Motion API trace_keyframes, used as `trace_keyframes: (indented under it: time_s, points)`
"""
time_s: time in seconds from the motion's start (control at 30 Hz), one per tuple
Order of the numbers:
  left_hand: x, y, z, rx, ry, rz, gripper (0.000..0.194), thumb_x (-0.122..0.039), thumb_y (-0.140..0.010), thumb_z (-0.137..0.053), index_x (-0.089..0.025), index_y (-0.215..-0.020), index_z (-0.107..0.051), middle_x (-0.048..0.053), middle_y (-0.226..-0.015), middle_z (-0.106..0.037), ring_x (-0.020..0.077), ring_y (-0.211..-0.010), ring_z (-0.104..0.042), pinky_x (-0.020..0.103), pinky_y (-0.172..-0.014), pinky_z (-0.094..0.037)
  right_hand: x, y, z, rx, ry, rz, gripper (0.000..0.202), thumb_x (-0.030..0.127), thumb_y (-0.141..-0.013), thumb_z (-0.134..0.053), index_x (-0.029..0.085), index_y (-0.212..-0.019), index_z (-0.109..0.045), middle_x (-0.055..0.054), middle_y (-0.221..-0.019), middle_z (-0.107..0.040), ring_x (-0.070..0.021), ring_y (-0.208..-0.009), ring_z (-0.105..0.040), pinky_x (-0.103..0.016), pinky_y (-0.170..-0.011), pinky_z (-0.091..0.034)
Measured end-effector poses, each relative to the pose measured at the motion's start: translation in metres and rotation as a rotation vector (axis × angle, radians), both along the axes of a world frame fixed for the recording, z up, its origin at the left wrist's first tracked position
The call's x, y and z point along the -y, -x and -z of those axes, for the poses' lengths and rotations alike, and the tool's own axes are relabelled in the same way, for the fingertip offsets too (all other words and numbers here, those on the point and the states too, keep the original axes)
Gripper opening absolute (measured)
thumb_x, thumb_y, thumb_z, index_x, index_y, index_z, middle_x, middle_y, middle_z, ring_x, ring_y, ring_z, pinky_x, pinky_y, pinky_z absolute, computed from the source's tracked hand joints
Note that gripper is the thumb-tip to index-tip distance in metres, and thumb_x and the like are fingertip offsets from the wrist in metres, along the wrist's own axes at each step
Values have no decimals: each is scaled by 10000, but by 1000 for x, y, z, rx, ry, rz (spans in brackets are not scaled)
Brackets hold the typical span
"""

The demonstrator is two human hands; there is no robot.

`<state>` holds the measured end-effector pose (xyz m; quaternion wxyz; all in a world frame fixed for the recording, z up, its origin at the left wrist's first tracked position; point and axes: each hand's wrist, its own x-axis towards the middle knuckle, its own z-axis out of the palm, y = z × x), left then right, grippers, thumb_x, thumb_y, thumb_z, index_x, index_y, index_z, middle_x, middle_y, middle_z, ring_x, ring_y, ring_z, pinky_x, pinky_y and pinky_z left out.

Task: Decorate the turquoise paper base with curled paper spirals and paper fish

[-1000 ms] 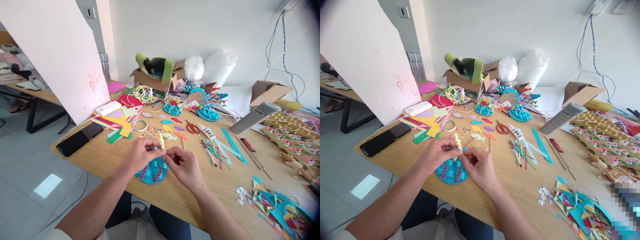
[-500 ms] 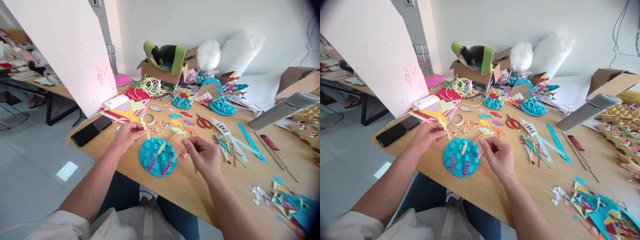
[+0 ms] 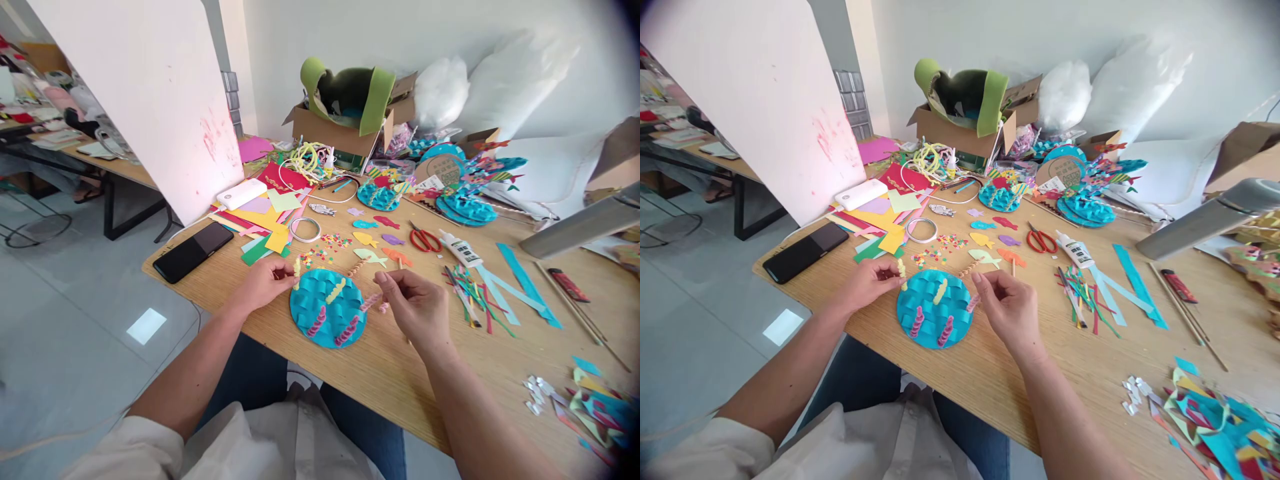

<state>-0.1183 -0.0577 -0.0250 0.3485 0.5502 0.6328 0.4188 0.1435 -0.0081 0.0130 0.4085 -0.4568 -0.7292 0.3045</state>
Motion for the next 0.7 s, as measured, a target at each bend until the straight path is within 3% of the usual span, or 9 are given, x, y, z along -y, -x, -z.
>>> trace_keyframes:
  time_s: [0.7]
  points:
    - [3,-2,0,-14,16,56,195,-343,-701,-678,-160,-679,-613,-11,-639,-556,114,-594,-490,246,-589,-403,0,0,3,13,39,-14,392,513,-840,-599,162,-676,-657,-18,-483,-636,-90,-368,-479,-200,-372,-323]
